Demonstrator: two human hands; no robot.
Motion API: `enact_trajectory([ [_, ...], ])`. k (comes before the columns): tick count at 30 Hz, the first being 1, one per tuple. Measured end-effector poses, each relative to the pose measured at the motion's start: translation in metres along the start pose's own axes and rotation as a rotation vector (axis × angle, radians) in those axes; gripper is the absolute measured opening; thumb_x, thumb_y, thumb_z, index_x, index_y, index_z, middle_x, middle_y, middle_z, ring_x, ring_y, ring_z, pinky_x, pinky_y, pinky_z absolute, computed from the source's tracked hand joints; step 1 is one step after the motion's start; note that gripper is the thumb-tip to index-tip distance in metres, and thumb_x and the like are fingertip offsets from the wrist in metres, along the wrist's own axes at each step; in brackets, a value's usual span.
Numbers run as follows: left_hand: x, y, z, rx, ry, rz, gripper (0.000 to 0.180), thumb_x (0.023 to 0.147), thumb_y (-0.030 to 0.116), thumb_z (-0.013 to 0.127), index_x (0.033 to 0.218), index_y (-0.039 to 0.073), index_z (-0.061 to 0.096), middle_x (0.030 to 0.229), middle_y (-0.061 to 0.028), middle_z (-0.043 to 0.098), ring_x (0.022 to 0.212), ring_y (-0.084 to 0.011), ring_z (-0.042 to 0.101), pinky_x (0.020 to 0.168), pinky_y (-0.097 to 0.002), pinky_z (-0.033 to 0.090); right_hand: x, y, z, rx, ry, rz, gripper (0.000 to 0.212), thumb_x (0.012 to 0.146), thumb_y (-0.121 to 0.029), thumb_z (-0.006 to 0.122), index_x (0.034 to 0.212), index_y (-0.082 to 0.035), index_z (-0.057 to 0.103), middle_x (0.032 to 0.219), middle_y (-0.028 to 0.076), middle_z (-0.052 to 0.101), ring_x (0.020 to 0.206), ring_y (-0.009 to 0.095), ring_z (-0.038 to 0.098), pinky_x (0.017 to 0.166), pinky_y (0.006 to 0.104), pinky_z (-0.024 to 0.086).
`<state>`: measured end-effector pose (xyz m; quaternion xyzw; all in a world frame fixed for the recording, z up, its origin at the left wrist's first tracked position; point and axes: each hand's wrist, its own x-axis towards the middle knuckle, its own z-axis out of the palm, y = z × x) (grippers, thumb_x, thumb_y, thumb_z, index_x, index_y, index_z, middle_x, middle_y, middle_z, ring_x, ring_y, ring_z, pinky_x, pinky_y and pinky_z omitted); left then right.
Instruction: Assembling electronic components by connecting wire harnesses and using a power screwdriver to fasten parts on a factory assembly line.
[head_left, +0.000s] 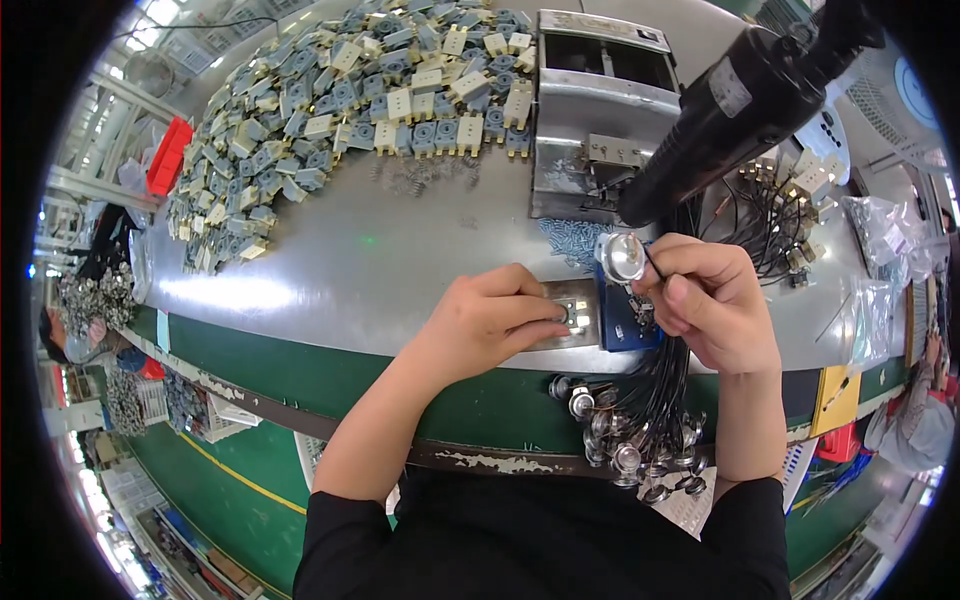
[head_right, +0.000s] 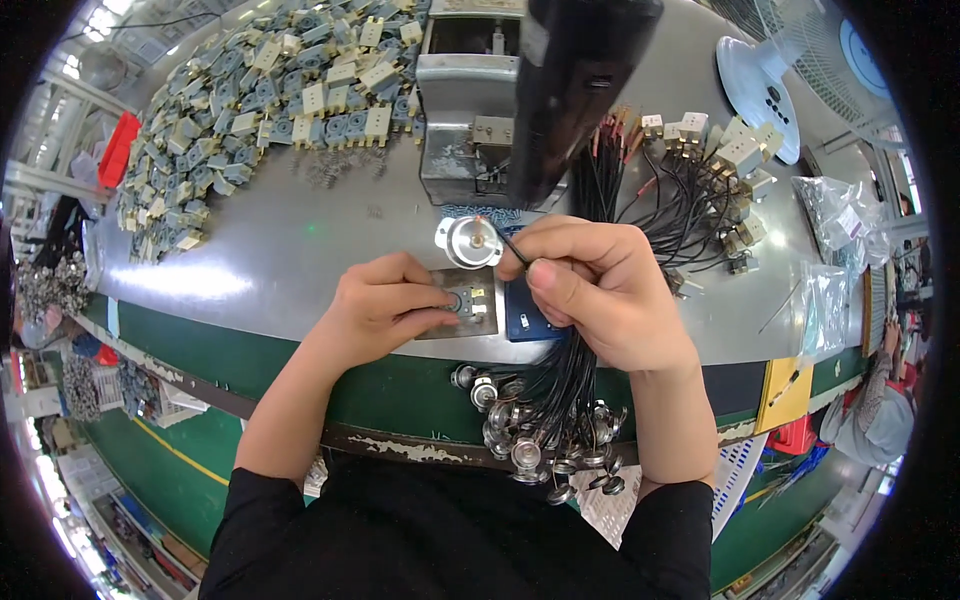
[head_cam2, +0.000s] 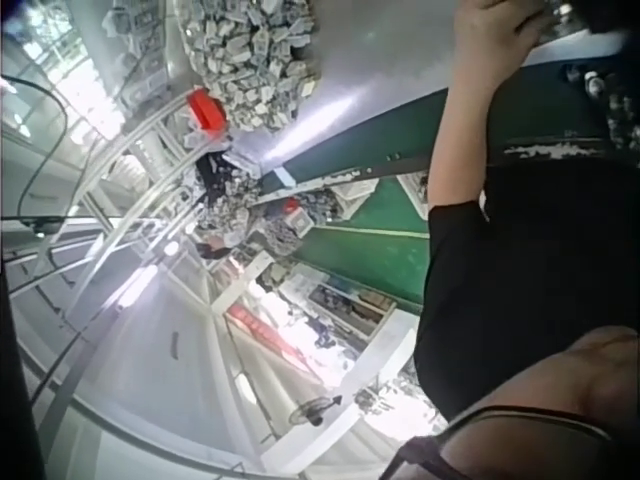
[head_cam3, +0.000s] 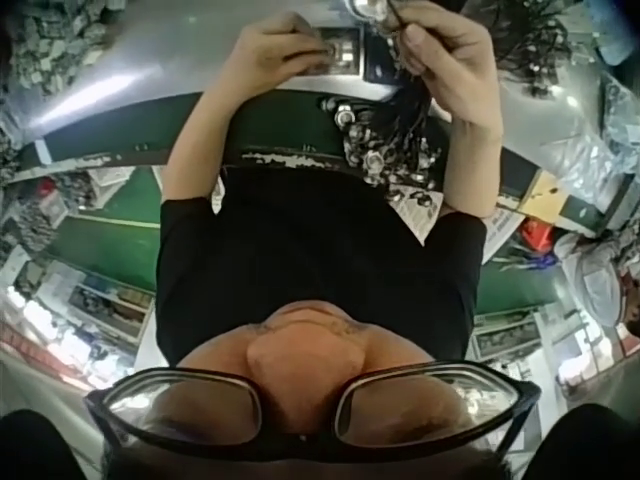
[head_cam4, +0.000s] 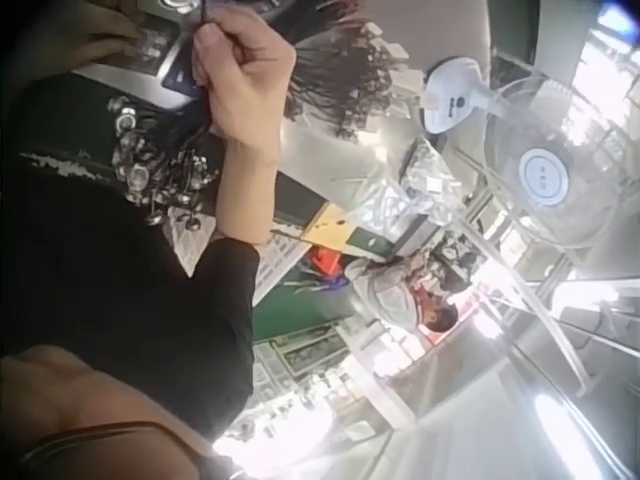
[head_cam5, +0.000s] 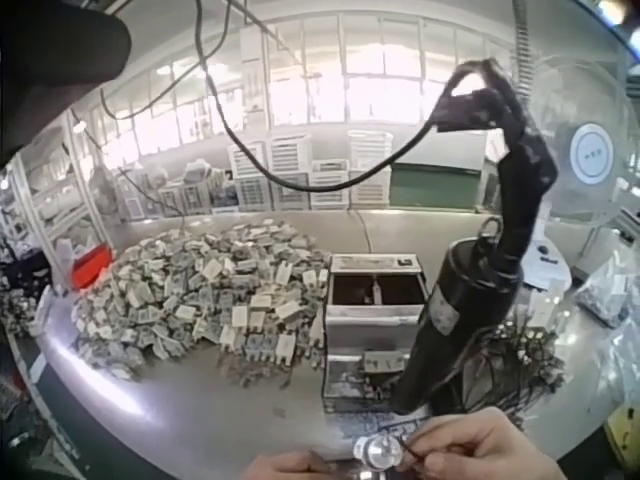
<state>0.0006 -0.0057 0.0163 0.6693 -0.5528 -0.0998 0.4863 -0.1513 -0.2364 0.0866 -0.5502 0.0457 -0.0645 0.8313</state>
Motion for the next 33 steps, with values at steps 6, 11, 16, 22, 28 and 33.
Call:
enact_trajectory([
  [6,0.000,-0.004,0.006,-0.043,0.042,-0.015,0.029,0.075,0.015,0.094,0.101,0.009,0.083,0.093,-0.0049,0.069,0.073,-0.0187,0.068,0.063,-0.0350,0.055,0.000,0.008,-0.002,-0.075,0.022,0.019,0.028,0.096,-0.011,0.076,0.111,0.013,0.074,0.110,0.018,0.071,0.069,0.010,0.057,0.058,0.0253,0.045],
  [11,0.003,0.006,-0.005,-0.022,0.013,-0.136,0.055,0.070,0.023,0.099,0.118,0.004,0.077,0.101,-0.0075,0.067,0.070,-0.0158,0.061,0.062,-0.0314,0.051,0.006,0.002,0.011,-0.135,0.054,0.165,0.024,0.089,0.002,0.080,0.111,0.012,0.076,0.112,0.015,0.073,0.074,0.007,0.062,0.064,0.0204,0.049],
  [16,0.008,0.009,-0.002,-0.312,0.337,-0.022,0.054,0.074,0.017,0.095,0.121,0.000,0.073,0.114,-0.0137,0.071,0.076,-0.0167,0.064,0.069,-0.0296,0.053,0.008,0.012,0.019,-0.442,0.003,0.181,0.021,0.090,0.004,0.078,0.111,0.007,0.078,0.108,0.009,0.073,0.078,0.006,0.064,0.065,0.0218,0.049],
  [22,0.011,0.015,-0.015,-0.022,0.149,0.052,0.036,0.078,0.009,0.090,0.111,0.003,0.077,0.118,-0.0154,0.075,0.098,-0.0271,0.075,0.083,-0.0358,0.060,0.005,0.013,0.029,-0.654,0.009,0.061,0.018,0.092,0.002,0.076,0.109,0.007,0.077,0.100,0.012,0.075,0.084,0.016,0.068,0.071,0.0289,0.052],
  [28,0.011,0.015,-0.018,-0.069,0.035,0.036,0.040,0.075,0.015,0.093,0.108,0.000,0.076,0.113,-0.0156,0.076,0.107,-0.0316,0.074,0.091,-0.0402,0.060,0.005,0.010,0.030,-0.707,-0.007,-0.038,0.014,0.092,0.002,0.075,0.105,0.007,0.077,0.096,0.012,0.075,0.083,0.019,0.069,0.072,0.0308,0.053],
  [33,0.008,0.015,-0.004,0.004,0.065,-0.019,0.039,0.072,0.011,0.094,0.105,0.000,0.074,0.110,-0.0150,0.075,0.110,-0.0335,0.075,0.091,-0.0414,0.060,0.007,0.007,0.032,-0.798,0.110,0.096,0.012,0.090,0.005,0.073,0.101,0.006,0.077,0.092,0.014,0.075,0.080,0.023,0.070,0.073,0.0337,0.055],
])
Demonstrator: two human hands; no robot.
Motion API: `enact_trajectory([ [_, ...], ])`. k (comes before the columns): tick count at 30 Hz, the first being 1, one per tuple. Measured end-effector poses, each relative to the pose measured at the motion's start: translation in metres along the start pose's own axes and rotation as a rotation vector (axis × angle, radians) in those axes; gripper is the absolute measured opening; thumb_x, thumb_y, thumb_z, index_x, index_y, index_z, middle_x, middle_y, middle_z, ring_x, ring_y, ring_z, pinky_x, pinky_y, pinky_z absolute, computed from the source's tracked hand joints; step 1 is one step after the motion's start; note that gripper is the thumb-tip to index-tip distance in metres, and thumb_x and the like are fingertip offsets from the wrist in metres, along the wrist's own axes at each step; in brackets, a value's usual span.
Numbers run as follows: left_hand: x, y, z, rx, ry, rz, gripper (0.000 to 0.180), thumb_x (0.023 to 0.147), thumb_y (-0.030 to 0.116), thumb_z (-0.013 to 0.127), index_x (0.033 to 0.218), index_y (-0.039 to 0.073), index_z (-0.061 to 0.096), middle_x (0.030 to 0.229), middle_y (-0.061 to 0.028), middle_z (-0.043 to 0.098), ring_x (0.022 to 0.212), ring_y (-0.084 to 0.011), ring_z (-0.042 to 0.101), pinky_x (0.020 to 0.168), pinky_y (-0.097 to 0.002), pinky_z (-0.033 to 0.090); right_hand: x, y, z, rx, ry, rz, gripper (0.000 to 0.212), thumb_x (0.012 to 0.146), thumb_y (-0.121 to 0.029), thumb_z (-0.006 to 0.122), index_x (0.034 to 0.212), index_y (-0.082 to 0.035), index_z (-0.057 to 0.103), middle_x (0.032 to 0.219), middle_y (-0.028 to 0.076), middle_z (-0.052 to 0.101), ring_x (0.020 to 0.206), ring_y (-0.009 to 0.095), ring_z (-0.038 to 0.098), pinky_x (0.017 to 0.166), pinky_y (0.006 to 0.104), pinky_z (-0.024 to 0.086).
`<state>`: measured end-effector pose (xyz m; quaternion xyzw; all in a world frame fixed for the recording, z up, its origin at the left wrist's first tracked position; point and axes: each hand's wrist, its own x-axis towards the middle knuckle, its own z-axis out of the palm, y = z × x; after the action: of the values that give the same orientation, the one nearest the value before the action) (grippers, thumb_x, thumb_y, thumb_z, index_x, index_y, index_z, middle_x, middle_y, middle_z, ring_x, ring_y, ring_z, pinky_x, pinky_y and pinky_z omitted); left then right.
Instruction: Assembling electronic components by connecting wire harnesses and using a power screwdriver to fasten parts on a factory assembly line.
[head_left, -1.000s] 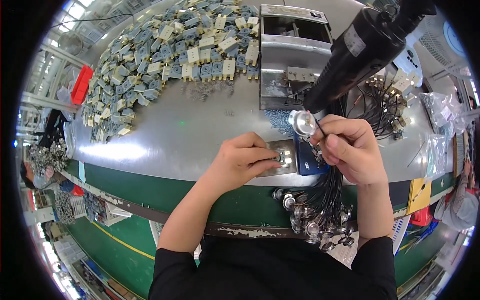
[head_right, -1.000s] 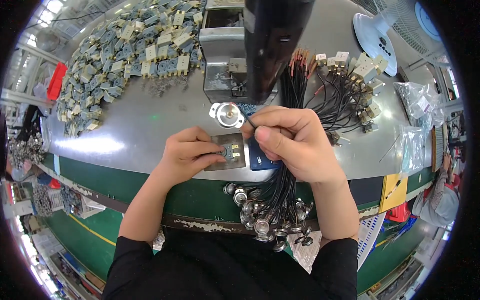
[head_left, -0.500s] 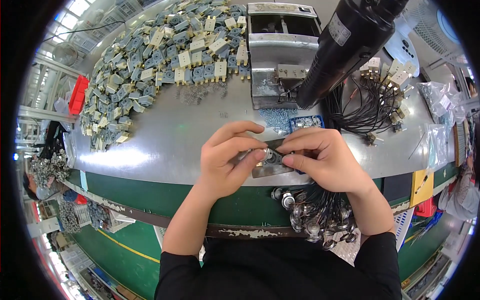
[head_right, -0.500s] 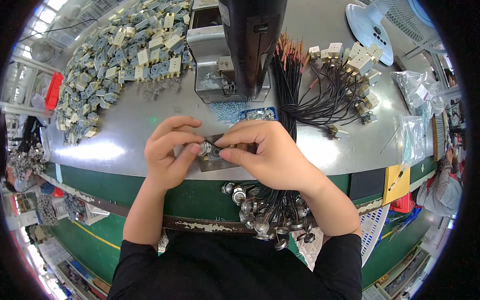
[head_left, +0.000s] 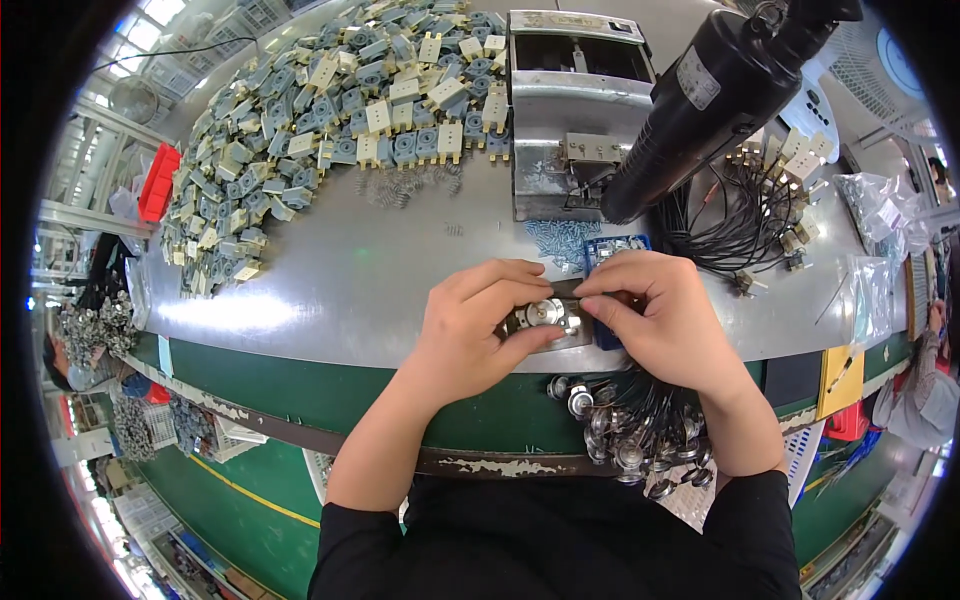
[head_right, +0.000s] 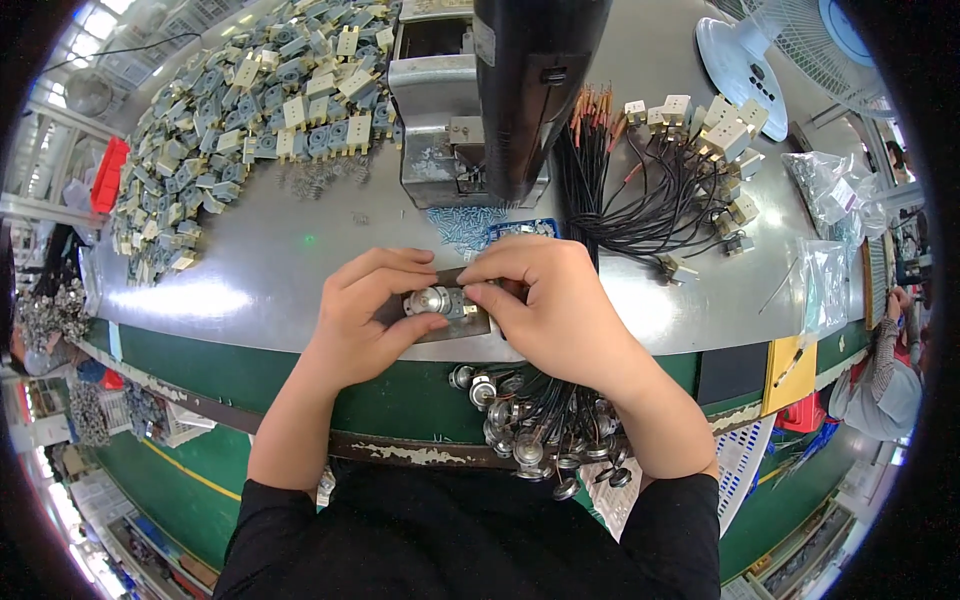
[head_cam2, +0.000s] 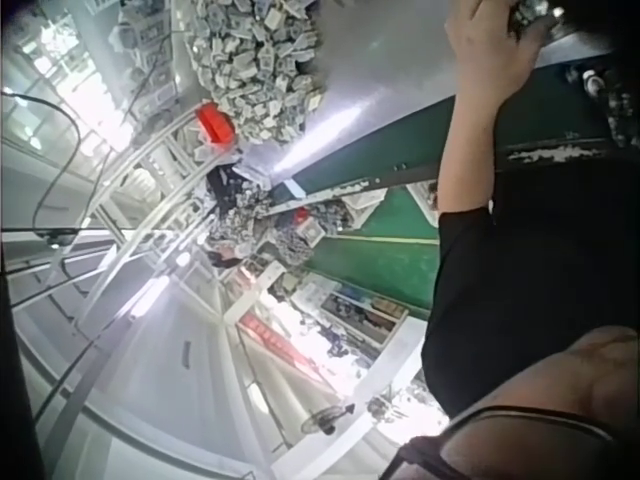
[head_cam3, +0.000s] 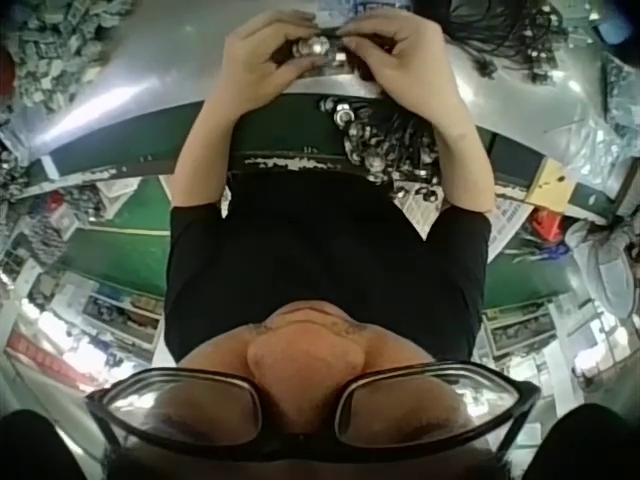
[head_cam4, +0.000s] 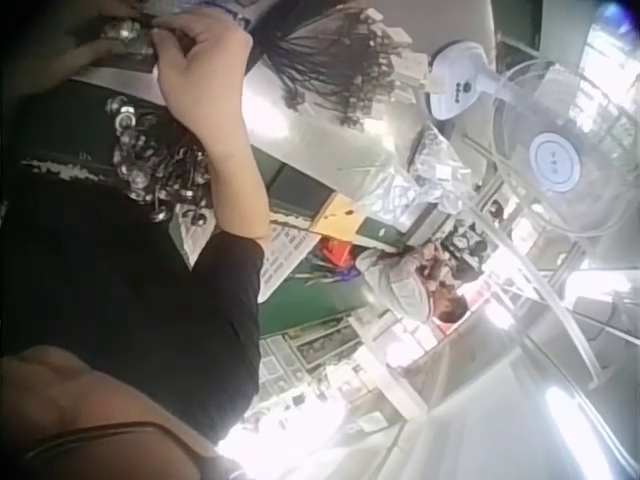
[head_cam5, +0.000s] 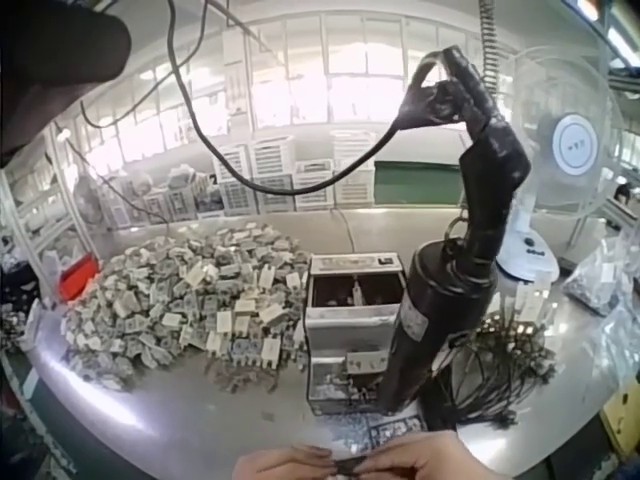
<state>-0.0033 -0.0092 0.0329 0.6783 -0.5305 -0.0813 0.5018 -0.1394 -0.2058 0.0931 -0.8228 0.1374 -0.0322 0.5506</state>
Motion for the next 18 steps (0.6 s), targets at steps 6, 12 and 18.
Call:
enact_trajectory([
  [6,-0.011,-0.014,0.016,0.010,-0.041,-0.045,0.039,0.075,0.009,0.093,0.107,0.001,0.074,0.111,-0.0153,0.075,0.115,-0.0347,0.073,0.095,-0.0421,0.059,-0.001,0.015,0.008,-0.249,0.018,-0.209,0.013,0.085,0.006,0.071,0.097,0.006,0.076,0.089,0.020,0.073,0.083,0.035,0.072,0.076,0.0401,0.057],
  [12,-0.008,-0.015,0.013,-0.152,-0.095,-0.144,0.036,0.079,0.007,0.091,0.109,0.000,0.074,0.118,-0.0150,0.074,0.116,-0.0332,0.072,0.098,-0.0409,0.058,-0.001,0.020,0.005,-0.286,-0.044,-0.215,0.012,0.085,0.006,0.071,0.096,0.006,0.075,0.089,0.019,0.073,0.084,0.037,0.072,0.077,0.0406,0.057],
  [18,-0.004,-0.019,0.009,-0.214,-0.152,-0.162,0.036,0.079,0.006,0.091,0.111,0.000,0.075,0.121,-0.0152,0.075,0.115,-0.0317,0.073,0.099,-0.0405,0.059,0.001,0.013,0.010,-0.374,-0.048,-0.241,0.011,0.085,0.004,0.072,0.096,0.005,0.075,0.090,0.017,0.072,0.083,0.038,0.071,0.076,0.0421,0.058],
])
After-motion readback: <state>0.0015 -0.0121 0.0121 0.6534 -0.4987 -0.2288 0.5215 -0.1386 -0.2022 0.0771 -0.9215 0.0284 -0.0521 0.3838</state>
